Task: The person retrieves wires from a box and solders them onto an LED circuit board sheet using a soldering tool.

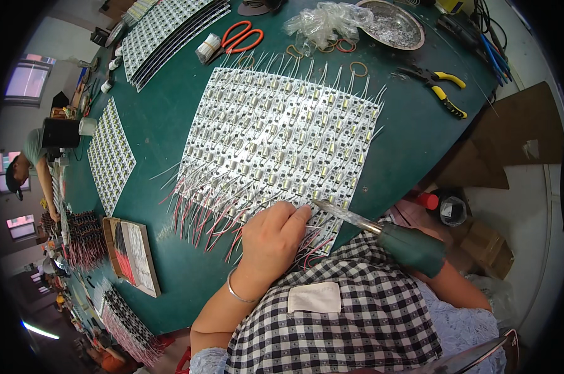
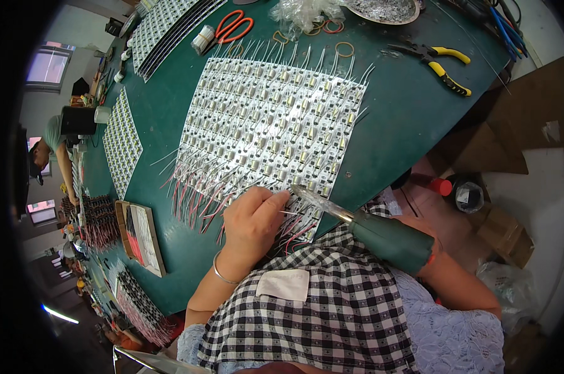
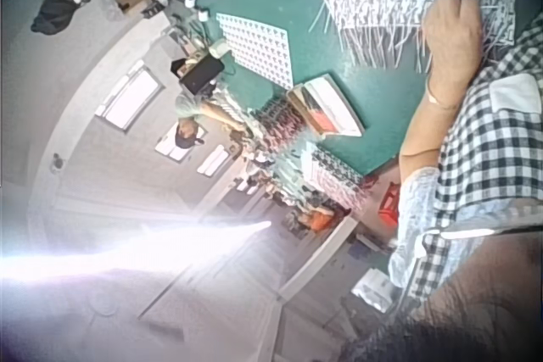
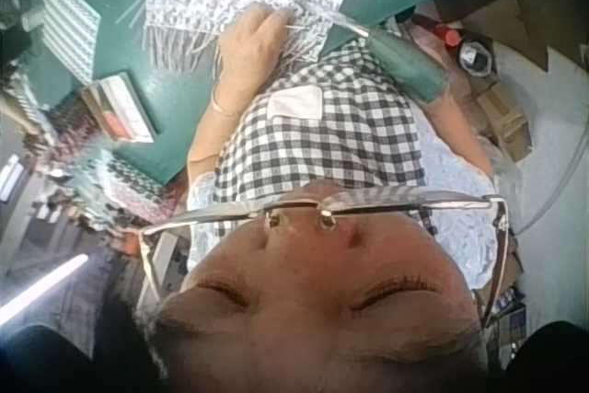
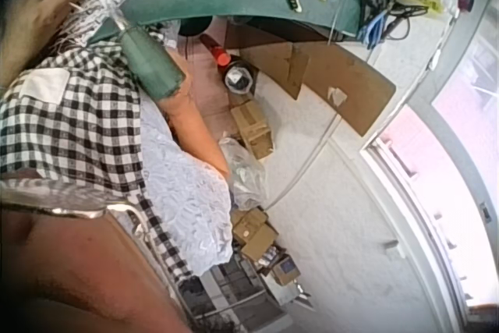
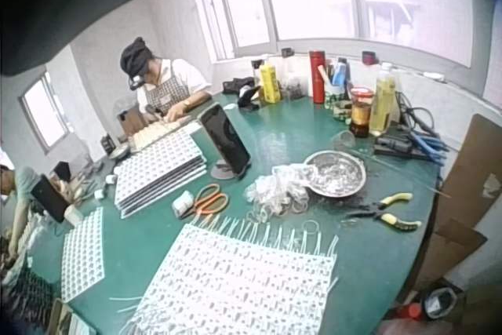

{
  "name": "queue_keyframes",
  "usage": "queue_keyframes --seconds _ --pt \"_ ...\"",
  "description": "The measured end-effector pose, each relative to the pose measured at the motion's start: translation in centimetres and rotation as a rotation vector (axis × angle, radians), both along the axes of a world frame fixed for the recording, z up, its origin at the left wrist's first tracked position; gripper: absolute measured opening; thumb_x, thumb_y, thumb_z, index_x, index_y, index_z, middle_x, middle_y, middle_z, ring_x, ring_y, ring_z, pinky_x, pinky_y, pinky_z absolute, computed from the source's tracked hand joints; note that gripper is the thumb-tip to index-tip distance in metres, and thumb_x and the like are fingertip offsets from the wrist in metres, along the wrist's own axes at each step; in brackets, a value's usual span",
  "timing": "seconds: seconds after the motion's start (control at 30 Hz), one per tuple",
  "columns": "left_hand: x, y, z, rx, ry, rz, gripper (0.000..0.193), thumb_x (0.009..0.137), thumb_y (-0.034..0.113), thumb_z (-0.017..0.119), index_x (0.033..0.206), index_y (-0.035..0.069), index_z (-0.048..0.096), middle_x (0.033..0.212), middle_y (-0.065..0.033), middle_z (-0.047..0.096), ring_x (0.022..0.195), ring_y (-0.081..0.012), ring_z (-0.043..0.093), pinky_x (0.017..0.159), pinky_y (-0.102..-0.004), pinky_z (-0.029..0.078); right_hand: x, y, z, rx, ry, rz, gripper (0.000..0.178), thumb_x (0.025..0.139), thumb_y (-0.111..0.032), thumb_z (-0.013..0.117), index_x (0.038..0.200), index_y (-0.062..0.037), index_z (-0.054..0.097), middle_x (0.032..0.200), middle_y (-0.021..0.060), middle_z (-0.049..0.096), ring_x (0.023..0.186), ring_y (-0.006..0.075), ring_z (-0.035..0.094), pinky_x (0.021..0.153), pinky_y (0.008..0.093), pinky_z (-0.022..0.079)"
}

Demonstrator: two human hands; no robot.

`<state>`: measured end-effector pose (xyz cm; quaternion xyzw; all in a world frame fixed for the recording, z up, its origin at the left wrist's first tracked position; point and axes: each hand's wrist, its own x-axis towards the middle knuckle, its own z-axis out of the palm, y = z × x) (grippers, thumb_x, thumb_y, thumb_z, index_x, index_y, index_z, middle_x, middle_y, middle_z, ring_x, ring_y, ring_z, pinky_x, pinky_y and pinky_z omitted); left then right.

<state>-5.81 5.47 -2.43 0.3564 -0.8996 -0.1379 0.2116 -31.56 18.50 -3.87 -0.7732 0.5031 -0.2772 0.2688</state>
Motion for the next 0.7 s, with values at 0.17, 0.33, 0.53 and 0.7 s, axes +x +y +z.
queue_keyframes --seconds 0.17,0.33,0.53,0.7 --pt "0.1 -0.1 0.1 0.015 -0.004 -0.003 0.030 0.058 0.000 0.064 0.086 0.009 0.064 0.070 -0.0032 0.053 0.058 -0.0188 0.054 0.047 -0.0294 0.043 -0.1 0.2 1.6 0.123 -0.215 -0.158 0.036 0.084 -0.028 0.056 0.104 0.0028 0.056 0.078 0.0081 0.063 0.069 0.0154 0.059 0.063 0.0265 0.046" --pt "0.2 0.1 0.6 0.028 -0.030 0.020 0.030 0.058 -0.001 0.064 0.086 0.008 0.064 0.071 -0.0039 0.054 0.059 -0.0194 0.054 0.048 -0.0301 0.044 0.4 2.2 0.1 0.385 -0.717 -0.351 0.048 0.084 -0.032 0.050 0.113 0.0055 0.049 0.080 0.0105 0.059 0.072 0.0161 0.056 0.069 0.0289 0.045" --pt "2.2 -0.1 3.9 -0.103 -0.009 0.084 0.032 0.059 0.000 0.064 0.090 0.008 0.065 0.071 -0.0044 0.056 0.056 -0.0179 0.054 0.046 -0.0271 0.043 -0.2 2.8 0.0 0.411 -0.681 -0.424 0.060 0.087 -0.048 0.044 0.117 0.0038 0.047 0.073 0.0083 0.058 0.068 0.0142 0.053 0.067 0.0266 0.042" --pt "0.7 -0.2 4.0 -0.110 0.114 -0.037 0.028 0.060 0.002 0.063 0.088 0.006 0.066 0.071 -0.0043 0.057 0.056 -0.0167 0.055 0.046 -0.0257 0.042 -0.9 3.2 0.5 0.359 -0.724 -0.318 0.040 0.083 -0.015 0.054 0.115 0.0058 0.046 0.080 0.0098 0.059 0.072 0.0167 0.058 0.068 0.0311 0.047"
